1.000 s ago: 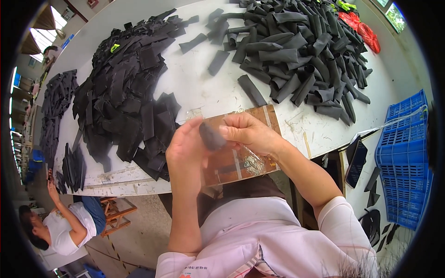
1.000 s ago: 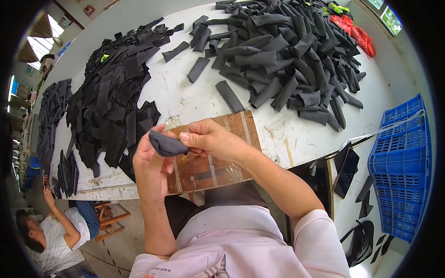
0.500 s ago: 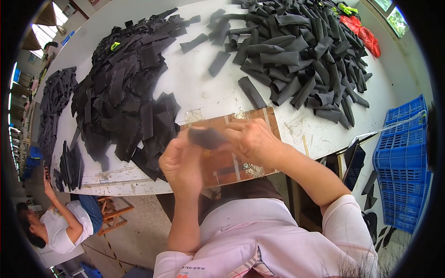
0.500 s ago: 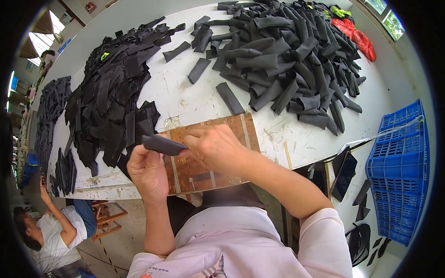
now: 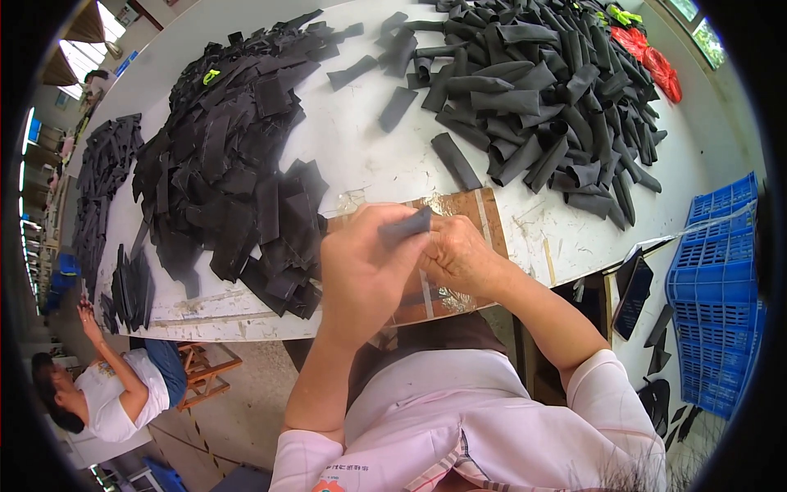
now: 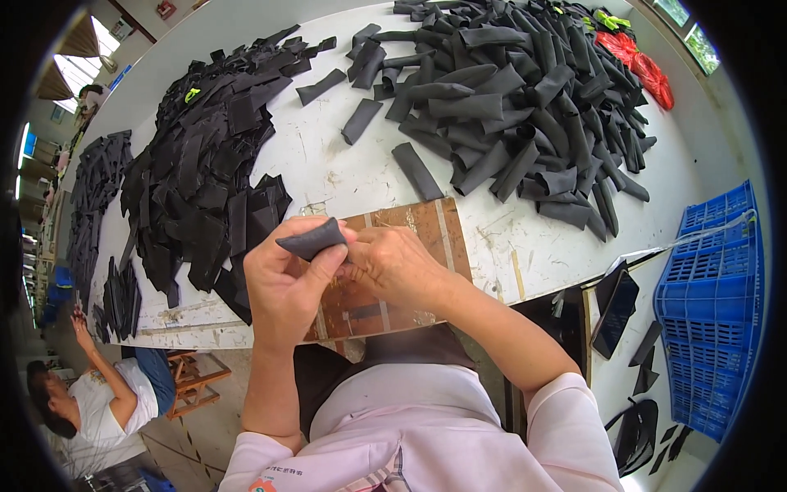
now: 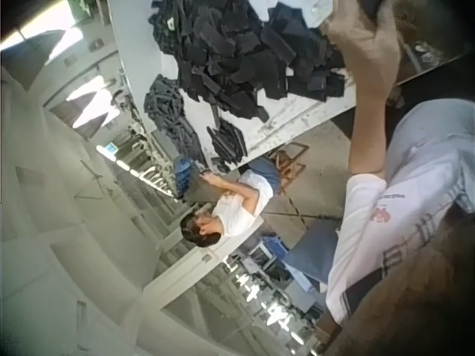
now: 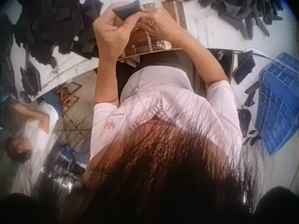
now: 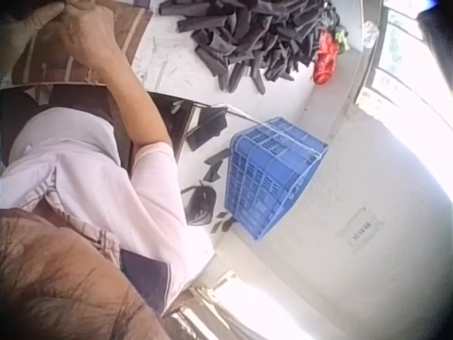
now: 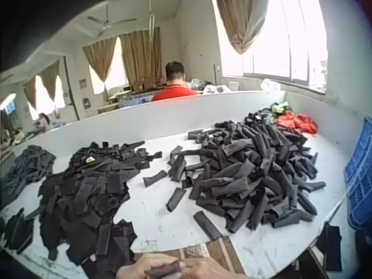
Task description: The recorder is folding and applying adhesive to small black foam/fabric components.
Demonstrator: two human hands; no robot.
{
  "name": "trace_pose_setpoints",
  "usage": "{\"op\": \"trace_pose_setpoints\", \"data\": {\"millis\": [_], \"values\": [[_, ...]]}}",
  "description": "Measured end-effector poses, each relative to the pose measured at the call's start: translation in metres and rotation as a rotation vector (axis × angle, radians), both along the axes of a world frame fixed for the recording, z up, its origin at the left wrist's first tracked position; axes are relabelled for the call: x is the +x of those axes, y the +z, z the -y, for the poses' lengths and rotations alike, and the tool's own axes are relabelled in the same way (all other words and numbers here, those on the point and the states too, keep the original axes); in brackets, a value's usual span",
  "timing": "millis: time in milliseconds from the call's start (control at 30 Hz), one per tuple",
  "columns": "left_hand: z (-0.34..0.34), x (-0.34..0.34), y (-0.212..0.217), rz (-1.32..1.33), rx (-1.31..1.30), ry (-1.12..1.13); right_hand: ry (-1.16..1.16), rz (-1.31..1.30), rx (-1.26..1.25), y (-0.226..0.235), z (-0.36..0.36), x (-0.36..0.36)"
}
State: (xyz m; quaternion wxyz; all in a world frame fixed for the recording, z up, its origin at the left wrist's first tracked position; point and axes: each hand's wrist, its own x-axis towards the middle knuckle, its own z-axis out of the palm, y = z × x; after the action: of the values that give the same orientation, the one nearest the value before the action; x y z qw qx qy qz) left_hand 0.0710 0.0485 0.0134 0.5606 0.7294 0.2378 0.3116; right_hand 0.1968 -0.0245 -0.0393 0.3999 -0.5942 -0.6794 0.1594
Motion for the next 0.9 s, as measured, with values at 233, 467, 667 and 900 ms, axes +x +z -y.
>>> {"op": "trace_pose_setpoints", "data": {"millis": [233,467,667,900], "values": [[0.003,-0.008,0.003,0.543,-0.059,0.004,-0.009,0.074,-0.094,0.04,0.0,0.003],[0.0,-0.023,-0.014,0.683,-0.439,0.039,0.012,0.175,-0.034,0.023,-0.004,-0.01],[-0.029,-0.022,-0.032,0.209,-0.039,0.562,0.057,-0.1,0.009,0.052,-0.005,0.001],[-0.149,-0.077,-0.116,-0.859,0.3,0.944,-0.491,-0.84,-0.029,0.049,-0.023,0.044]]}}
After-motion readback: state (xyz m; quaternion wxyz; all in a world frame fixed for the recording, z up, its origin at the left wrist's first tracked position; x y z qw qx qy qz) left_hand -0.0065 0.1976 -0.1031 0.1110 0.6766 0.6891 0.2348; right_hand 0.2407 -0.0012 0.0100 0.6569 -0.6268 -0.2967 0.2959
